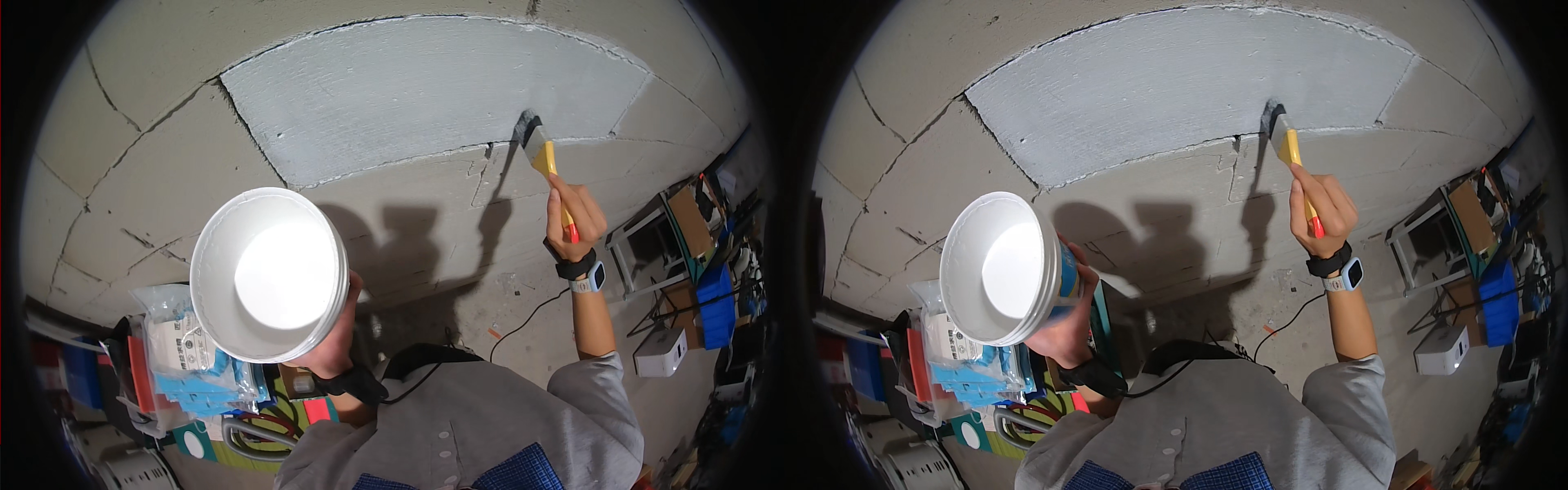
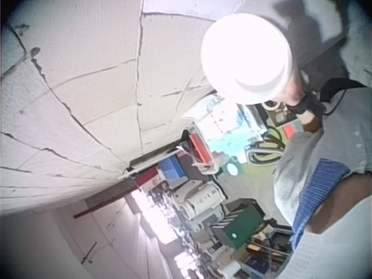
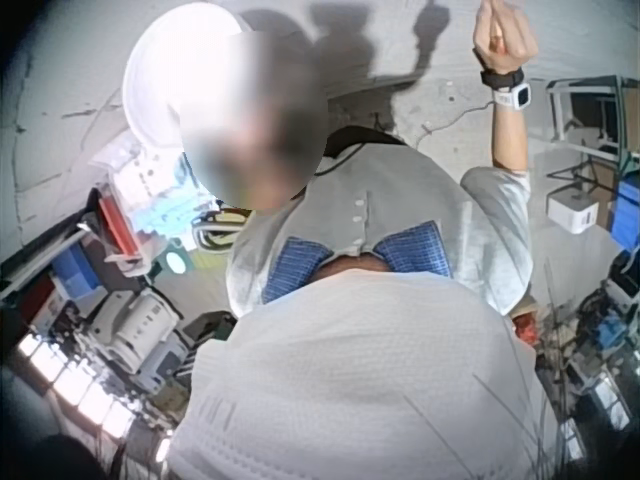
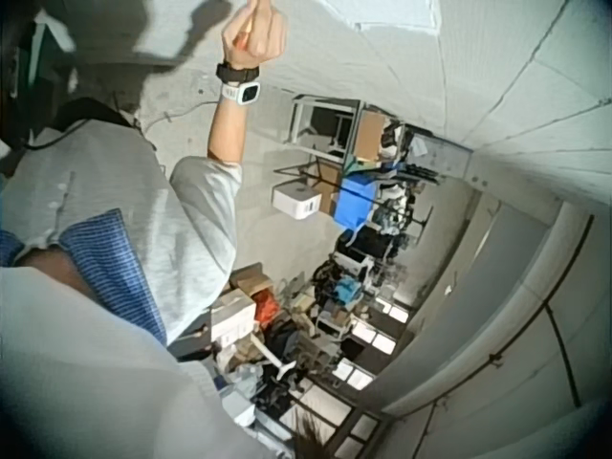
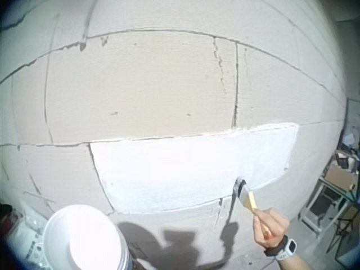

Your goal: The person is painting a small section of a concrete block wall using a handheld brush and a bucket of white paint.

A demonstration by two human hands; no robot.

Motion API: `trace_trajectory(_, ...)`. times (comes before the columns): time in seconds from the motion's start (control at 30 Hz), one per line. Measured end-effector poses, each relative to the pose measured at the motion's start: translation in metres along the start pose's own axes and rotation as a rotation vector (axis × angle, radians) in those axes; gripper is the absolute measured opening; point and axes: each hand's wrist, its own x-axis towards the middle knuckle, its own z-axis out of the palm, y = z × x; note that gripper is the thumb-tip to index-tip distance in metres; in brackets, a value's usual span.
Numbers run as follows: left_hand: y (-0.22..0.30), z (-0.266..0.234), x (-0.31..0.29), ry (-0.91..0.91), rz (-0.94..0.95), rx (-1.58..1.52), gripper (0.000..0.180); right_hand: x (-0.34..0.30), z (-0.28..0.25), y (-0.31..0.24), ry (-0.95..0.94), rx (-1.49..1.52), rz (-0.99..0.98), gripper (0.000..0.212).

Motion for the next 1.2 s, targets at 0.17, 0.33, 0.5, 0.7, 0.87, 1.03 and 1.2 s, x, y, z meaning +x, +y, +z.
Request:
trace_trajectory(0.17,-0.003,-0.009,-0.001,-0.009,0.038,0.124,0.09,-0.002,0.027,-0.025,0.035,0.035,-0.005,0.028)
trace_trajectory(0.33,0.0,-0.012,-0.003,-0.027,0.065,0.244,0.089,0.004,0.058,-0.067,0.043,0.16,-0.054,0.027)
trace_trajectory(0.5,0.005,-0.011,-0.003,-0.024,0.202,0.68,0.088,0.006,0.072,-0.085,0.03,0.327,-0.184,0.035)
trace_trajectory(0.7,-0.004,0.002,-0.005,-0.085,-0.005,0.055,0.087,0.016,0.056,-0.051,0.001,0.357,-0.04,0.03)
trace_trajectory(0.87,-0.011,-0.006,-0.002,-0.087,0.0,0.036,0.088,0.008,0.017,-0.01,0.022,0.259,0.126,0.02)
trace_trajectory(1.03,-0.012,-0.025,0.002,0.017,0.298,0.87,0.082,0.02,-0.022,-0.002,0.071,0.124,0.264,0.014)
trace_trajectory(1.2,-0.016,-0.03,0.0,-0.007,0.173,0.539,0.078,0.076,-0.024,-0.024,0.391,0.575,0.579,0.025)
